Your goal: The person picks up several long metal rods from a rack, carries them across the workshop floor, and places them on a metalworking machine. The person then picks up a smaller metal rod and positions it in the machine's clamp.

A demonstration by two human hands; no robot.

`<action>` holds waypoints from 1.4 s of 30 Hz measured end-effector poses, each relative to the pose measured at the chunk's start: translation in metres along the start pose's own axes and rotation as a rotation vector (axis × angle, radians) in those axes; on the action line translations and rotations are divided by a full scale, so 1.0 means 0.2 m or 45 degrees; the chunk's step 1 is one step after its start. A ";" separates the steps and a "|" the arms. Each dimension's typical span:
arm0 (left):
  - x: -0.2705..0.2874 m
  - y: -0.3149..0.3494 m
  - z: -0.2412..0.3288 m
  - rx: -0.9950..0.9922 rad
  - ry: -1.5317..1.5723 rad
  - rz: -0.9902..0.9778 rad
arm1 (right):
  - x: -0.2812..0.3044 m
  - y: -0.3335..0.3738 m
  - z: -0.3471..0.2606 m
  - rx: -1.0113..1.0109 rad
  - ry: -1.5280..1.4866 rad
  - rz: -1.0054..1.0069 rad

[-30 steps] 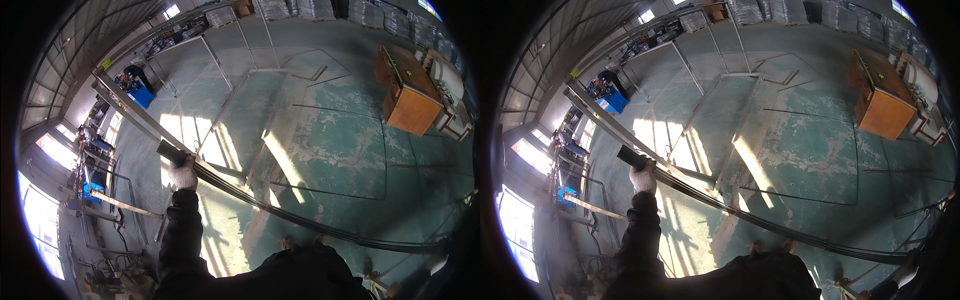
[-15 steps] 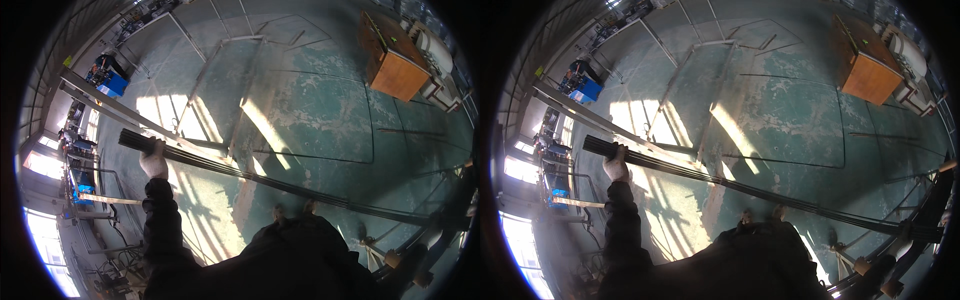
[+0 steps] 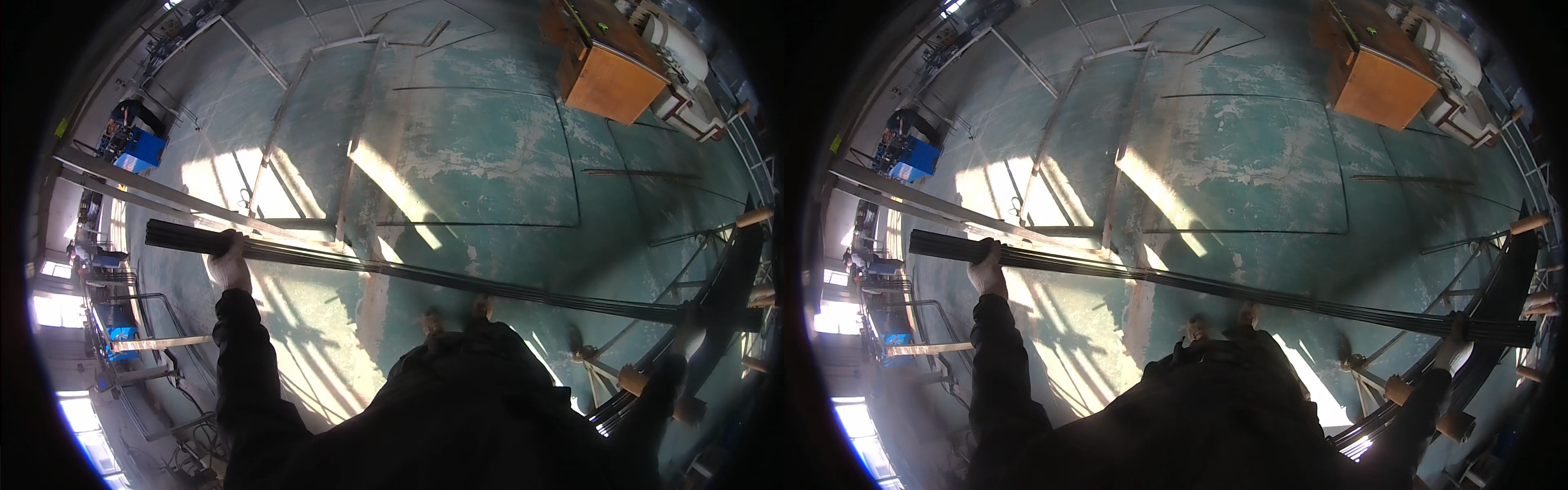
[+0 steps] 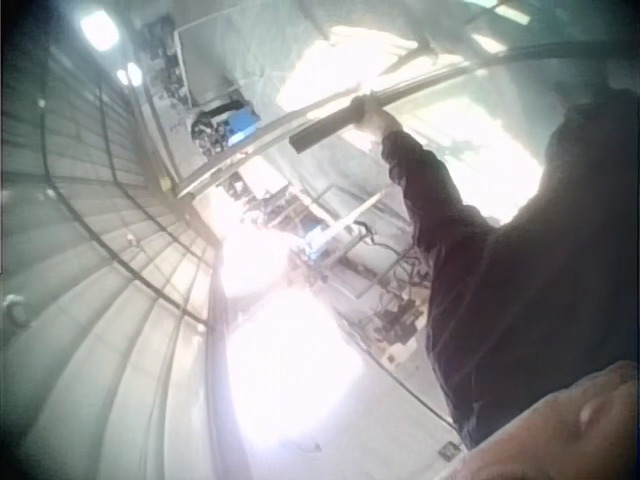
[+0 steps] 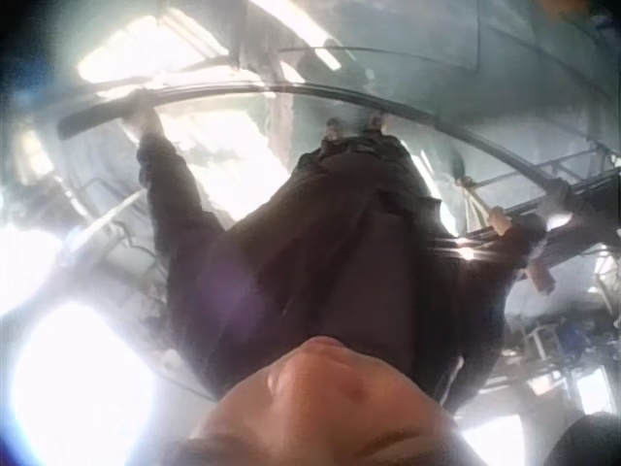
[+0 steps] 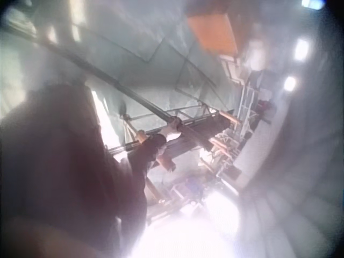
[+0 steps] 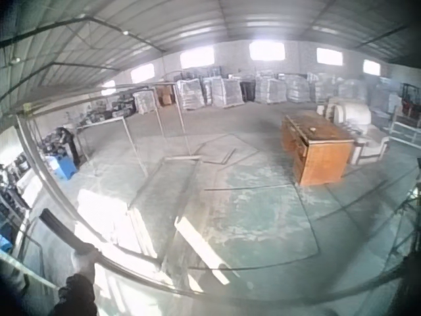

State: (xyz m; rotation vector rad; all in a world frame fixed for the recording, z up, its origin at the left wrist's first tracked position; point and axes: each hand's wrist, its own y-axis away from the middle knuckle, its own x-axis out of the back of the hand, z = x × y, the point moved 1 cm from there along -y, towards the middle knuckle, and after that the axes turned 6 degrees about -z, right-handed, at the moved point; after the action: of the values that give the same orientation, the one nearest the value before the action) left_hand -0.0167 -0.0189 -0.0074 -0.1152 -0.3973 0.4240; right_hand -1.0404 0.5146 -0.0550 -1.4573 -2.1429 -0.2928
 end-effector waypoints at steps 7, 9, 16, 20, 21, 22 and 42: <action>0.01 0.10 0.00 -0.185 -0.130 0.039 | 0.00 0.03 -0.11 -0.064 -0.050 0.031; 0.05 0.07 -0.04 -0.133 -0.140 0.045 | -0.01 0.05 -0.13 -0.094 -0.094 0.072; 0.11 -0.02 -0.13 0.077 0.086 -0.025 | -0.07 0.11 -0.19 0.004 0.048 0.145; 0.08 -0.03 -0.10 0.193 0.185 -0.138 | -0.10 0.12 -0.21 0.031 0.010 0.191; 0.08 -0.04 -0.09 0.214 0.150 -0.193 | -0.11 0.12 -0.21 0.016 0.140 0.238; 0.06 -0.06 -0.10 0.237 0.208 -0.141 | -0.11 0.12 -0.22 0.031 0.157 0.246; 0.05 -0.08 -0.15 0.115 0.207 -0.168 | -0.10 0.22 -0.28 -0.078 0.327 0.199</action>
State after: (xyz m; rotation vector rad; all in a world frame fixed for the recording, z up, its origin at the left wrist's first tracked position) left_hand 0.0095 -0.0306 -0.0274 -0.0348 -0.2239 0.2991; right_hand -0.9783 0.4912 -0.0235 -1.5218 -1.8207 -0.4643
